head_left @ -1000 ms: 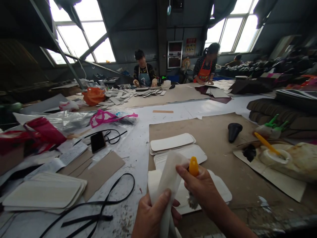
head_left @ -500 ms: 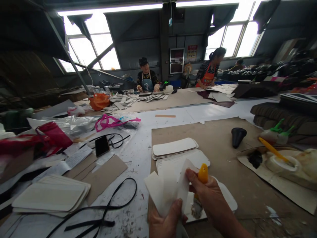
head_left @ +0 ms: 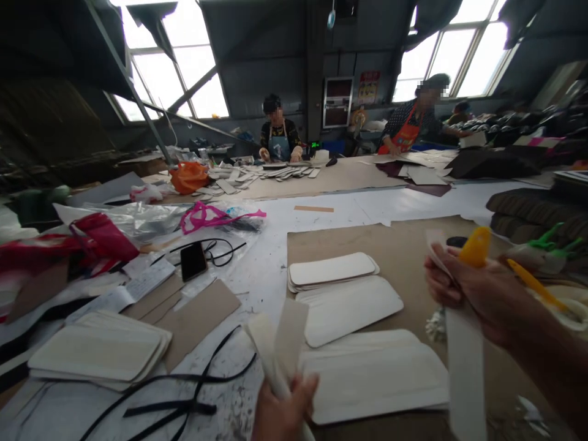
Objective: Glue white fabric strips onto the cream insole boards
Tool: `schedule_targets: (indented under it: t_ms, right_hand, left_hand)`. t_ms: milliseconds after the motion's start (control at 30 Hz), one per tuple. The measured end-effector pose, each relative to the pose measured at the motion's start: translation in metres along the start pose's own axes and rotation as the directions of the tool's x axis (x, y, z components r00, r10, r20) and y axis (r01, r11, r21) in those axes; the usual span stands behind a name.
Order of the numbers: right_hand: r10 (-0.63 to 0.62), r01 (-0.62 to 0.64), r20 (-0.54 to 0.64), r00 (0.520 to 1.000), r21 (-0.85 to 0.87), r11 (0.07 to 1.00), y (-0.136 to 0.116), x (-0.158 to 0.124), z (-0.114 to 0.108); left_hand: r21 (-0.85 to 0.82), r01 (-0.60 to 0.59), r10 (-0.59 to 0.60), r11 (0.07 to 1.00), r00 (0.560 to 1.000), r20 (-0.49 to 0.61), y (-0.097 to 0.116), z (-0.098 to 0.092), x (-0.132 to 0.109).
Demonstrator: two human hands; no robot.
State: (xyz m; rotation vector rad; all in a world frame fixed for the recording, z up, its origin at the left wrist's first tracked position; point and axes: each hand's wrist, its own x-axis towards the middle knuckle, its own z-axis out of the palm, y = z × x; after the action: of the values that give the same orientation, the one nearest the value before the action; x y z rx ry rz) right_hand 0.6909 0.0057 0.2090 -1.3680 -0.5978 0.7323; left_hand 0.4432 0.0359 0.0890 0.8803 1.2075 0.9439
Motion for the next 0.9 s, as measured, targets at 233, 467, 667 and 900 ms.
schedule_targets:
  t_ms: [233, 467, 667, 900]
  right_hand:
    - [0.198, 0.368, 0.561, 0.804, -0.730, 0.577, 0.050, 0.033, 0.029]
    - [0.483, 0.579, 0.608, 0.630, -0.782, 0.231, 0.085, 0.046, 0.088]
    - [0.589, 0.643, 0.596, 0.546, -0.749, 0.160, 0.089, 0.053, 0.105]
    - [0.618, 0.711, 0.594, 0.515, -0.699, 0.079, 0.082, 0.051, 0.116]
  left_hand:
    - [-0.001, 0.128, -0.127, 0.992, 0.986, 0.111, 0.029, 0.000, 0.050]
    - [0.187, 0.239, -0.282, 0.953, 0.925, 0.254, 0.019, 0.009, 0.078]
    - [0.271, 0.224, -0.296, 0.936, 0.919, 0.261, 0.022, 0.011, 0.089]
    - [0.367, 0.144, -0.245, 0.919, 0.938, 0.245, 0.017, 0.009, 0.093]
